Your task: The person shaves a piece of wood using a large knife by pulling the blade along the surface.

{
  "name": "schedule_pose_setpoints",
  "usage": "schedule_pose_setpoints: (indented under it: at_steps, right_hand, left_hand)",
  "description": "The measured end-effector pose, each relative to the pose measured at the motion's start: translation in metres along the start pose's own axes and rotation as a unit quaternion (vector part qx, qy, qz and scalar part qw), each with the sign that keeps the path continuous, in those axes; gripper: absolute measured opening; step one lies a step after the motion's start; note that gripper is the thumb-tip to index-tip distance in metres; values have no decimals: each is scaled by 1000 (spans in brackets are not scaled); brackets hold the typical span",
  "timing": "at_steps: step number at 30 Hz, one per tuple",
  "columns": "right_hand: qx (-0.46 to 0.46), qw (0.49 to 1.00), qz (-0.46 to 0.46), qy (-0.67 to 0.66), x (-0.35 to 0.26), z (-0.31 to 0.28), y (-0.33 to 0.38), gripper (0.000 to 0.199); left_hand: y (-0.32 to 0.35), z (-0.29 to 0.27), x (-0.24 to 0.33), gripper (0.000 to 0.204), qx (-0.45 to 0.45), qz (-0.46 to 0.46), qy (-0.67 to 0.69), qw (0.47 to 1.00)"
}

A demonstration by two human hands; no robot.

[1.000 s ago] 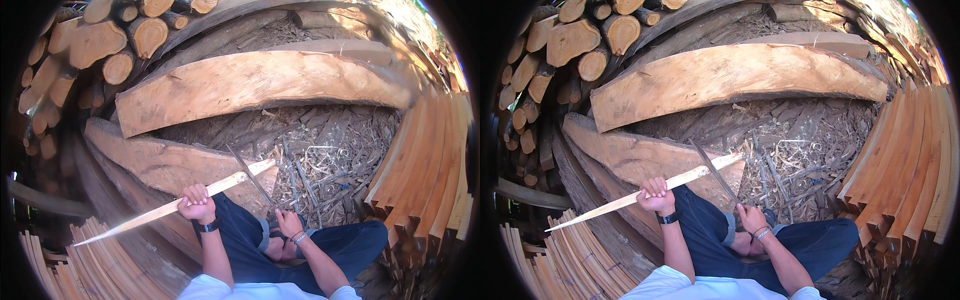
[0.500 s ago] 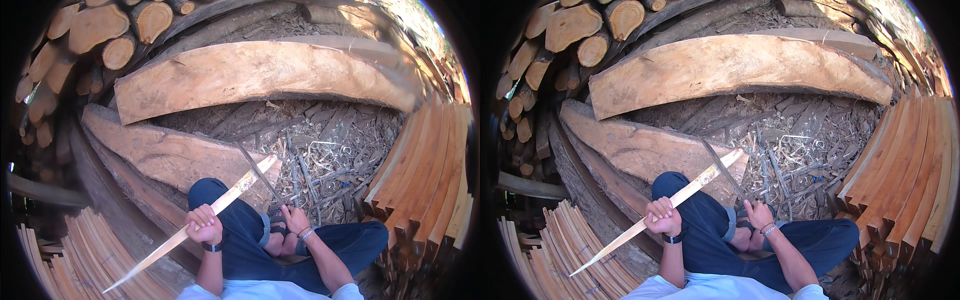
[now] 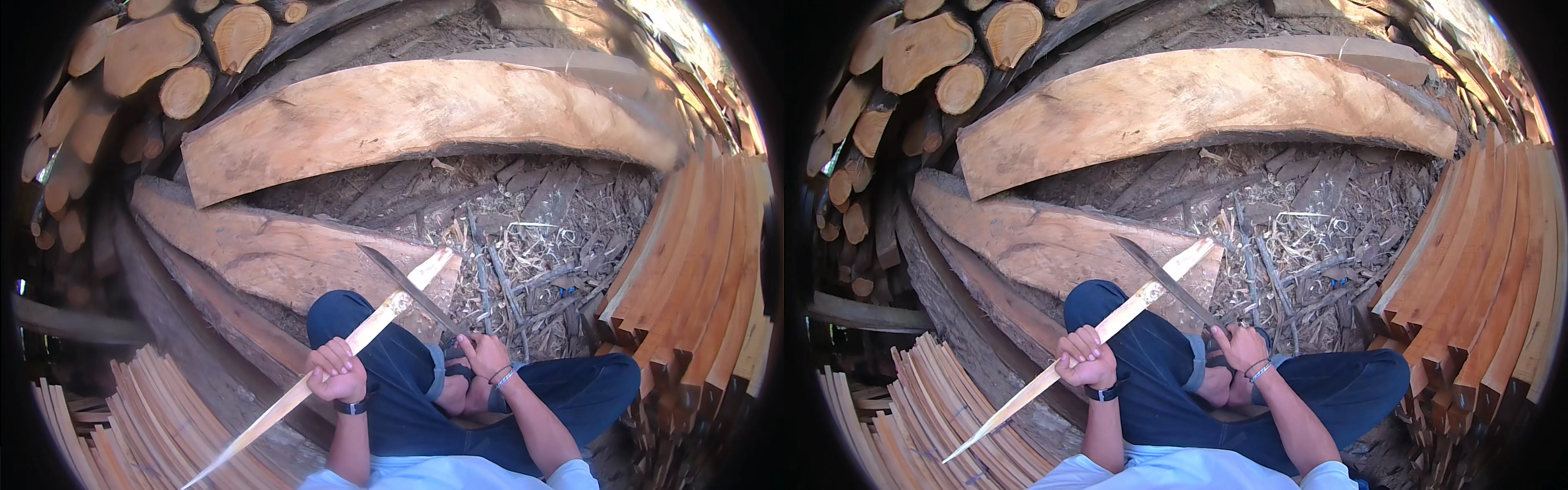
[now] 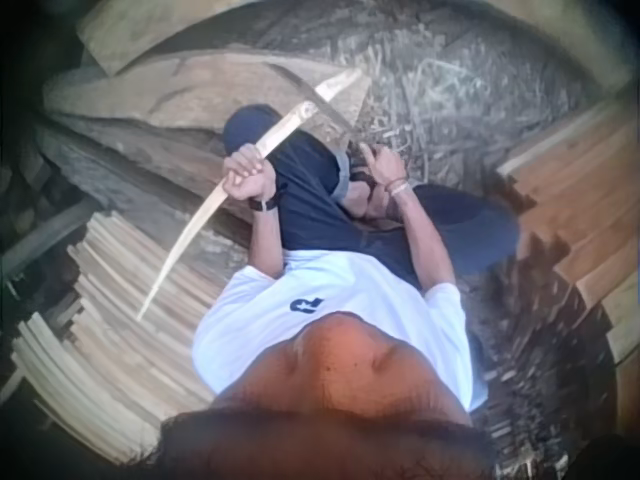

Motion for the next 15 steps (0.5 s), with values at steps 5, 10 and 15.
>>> schedule_pose_setpoints:
  at_steps: [5, 10, 15]
  right_hand:
    - [24, 999, 28, -26, 8, 0, -8, 56]
    - [19, 1000, 19, -3, 2, -4, -10, 62]
    - [4, 997, 39, -60, 11, 6, -13, 65]
  left_hand:
    - [0, 3, -1, 31, -4, -1, -3, 1000]
    - [2, 3, 1, 30, -3, 1, -6, 1000]
    - [2, 4, -2, 29, 0, 0, 3, 1000]
Point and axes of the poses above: each hand's wrist, its own y-axis away from the middle knuckle, its own z-axis out of the palm, x = y × z, the point moved 10 cm from there along -y, towards the middle knuckle, and after that the axes turned 13 degrees about z, right-handed, at the moved point
